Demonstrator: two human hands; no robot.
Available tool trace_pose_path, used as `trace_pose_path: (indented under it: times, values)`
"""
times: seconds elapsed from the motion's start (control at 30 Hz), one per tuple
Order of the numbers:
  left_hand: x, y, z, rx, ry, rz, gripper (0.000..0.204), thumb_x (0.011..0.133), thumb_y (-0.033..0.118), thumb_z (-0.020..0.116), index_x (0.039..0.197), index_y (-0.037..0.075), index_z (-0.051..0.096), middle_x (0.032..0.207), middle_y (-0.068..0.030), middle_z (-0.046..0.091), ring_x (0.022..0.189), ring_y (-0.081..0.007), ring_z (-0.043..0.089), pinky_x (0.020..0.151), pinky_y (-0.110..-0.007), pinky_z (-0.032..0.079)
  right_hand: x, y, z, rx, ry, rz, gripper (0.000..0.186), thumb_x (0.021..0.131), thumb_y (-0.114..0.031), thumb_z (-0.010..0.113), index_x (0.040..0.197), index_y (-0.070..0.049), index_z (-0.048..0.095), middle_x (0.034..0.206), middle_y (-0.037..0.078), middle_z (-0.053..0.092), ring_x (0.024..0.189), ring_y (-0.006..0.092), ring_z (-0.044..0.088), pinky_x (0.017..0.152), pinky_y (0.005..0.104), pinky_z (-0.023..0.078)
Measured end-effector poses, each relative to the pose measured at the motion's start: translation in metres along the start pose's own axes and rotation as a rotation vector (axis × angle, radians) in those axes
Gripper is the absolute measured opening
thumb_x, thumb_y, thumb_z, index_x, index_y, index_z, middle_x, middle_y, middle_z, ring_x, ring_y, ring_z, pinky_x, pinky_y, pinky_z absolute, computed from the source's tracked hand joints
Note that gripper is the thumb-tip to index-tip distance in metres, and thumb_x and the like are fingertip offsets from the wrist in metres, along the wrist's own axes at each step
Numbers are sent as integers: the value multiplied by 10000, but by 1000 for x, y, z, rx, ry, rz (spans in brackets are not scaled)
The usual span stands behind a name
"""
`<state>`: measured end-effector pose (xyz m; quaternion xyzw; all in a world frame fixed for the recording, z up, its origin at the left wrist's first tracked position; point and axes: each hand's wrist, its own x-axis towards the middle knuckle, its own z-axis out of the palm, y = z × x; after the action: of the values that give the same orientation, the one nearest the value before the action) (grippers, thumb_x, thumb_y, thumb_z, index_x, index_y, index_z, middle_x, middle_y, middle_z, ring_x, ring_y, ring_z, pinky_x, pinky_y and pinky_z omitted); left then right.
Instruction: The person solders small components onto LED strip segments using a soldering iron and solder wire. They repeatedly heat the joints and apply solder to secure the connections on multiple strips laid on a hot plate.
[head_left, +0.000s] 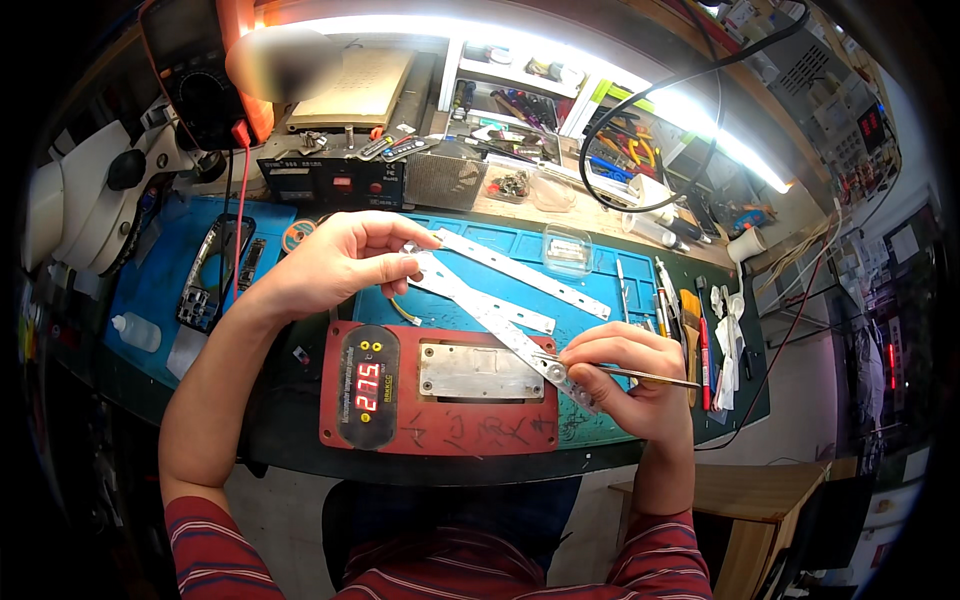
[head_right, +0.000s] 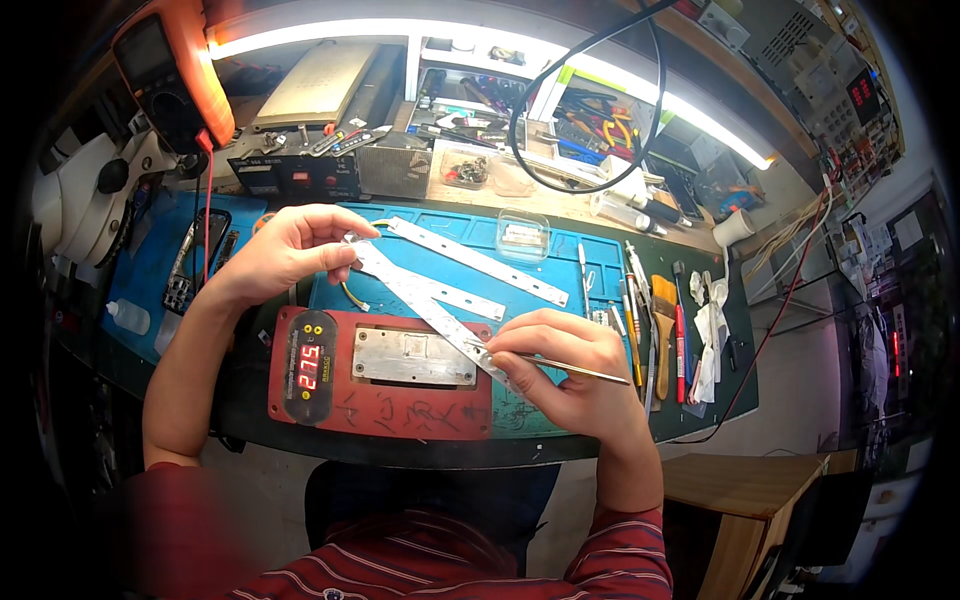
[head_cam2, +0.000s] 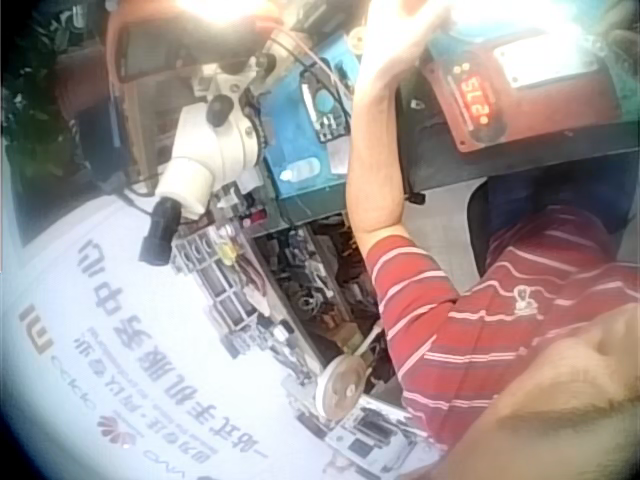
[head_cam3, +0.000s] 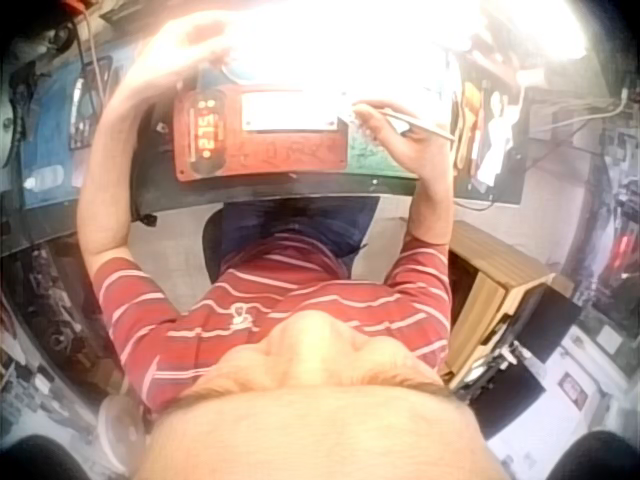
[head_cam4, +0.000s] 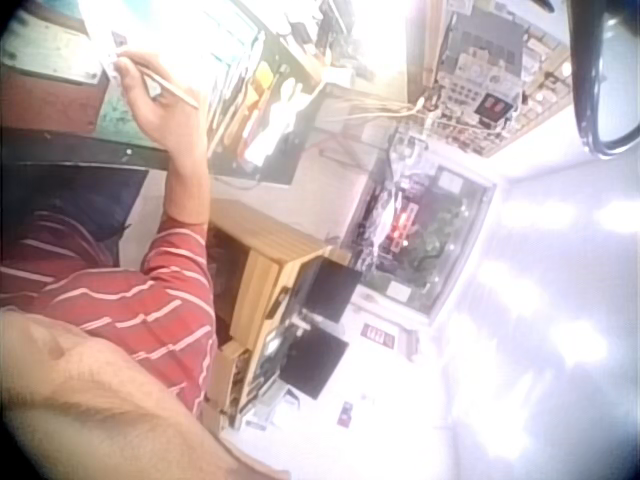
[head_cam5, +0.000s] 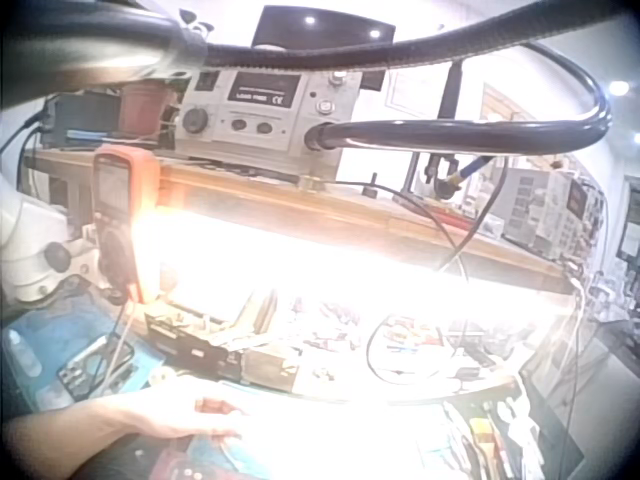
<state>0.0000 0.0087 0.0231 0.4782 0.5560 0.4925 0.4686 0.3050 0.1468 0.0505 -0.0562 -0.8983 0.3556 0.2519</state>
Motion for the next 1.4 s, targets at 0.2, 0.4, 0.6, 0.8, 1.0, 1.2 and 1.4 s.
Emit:
trace_pose_path:
  times: [0.2,0.4,0.6,0.8,1.0,1.2,1.4]
  values:
    - [1,-3,-3,12,-11,4,273,956,86,643,1213,-7,635,912,-38,677,792,-75,627,724,-227,529,0,0,0,1,0,4,93,843,-29,726,934,-13,724,875,108,721,783,212,707,659,292,555]
    - [1,-3,-3,14,-11,9,264,956,84,642,1203,-11,636,901,-39,678,785,-74,627,720,-225,525,0,-1,0,3,4,5,97,841,-28,728,936,-14,725,874,108,721,784,210,707,656,288,555]
    - [1,-3,-2,5,-12,4,232,955,79,642,1167,-14,644,895,-40,678,783,-77,628,713,-229,524,0,0,0,-14,9,-7,98,836,-25,729,933,-8,726,878,107,721,789,210,707,662,291,555]
    - [-1,-1,-2,-1,0,-1,217,953,81,641,1146,-20,643,876,-46,673,769,-82,630,705,-229,524,0,2,-1,7,116,-52,87,846,-22,722,928,7,727,886,112,722,794,204,704,682,288,550]
    - [-4,7,1,-140,7,-52,227,962,97,631,1159,-13,610,928,-71,685,819,-100,670,739,-245,561,-4,20,-22,-91,428,24,71,889,-46,696,913,21,708,851,103,707,768,157,674,691,274,525]
    - [-11,11,-5,-201,69,35,245,968,109,629,1181,-6,596,974,-75,683,846,-102,668,772,-241,552,-27,42,-36,-90,444,413,141,925,-118,683,959,14,717,816,72,697,759,121,665,677,252,513]
    - [-9,9,-4,-191,124,81,235,977,105,615,1189,7,582,1000,-57,656,866,-96,650,770,-233,538,-49,54,-13,-154,242,321,135,903,-144,689,952,-23,723,828,71,715,734,138,662,635,272,494]
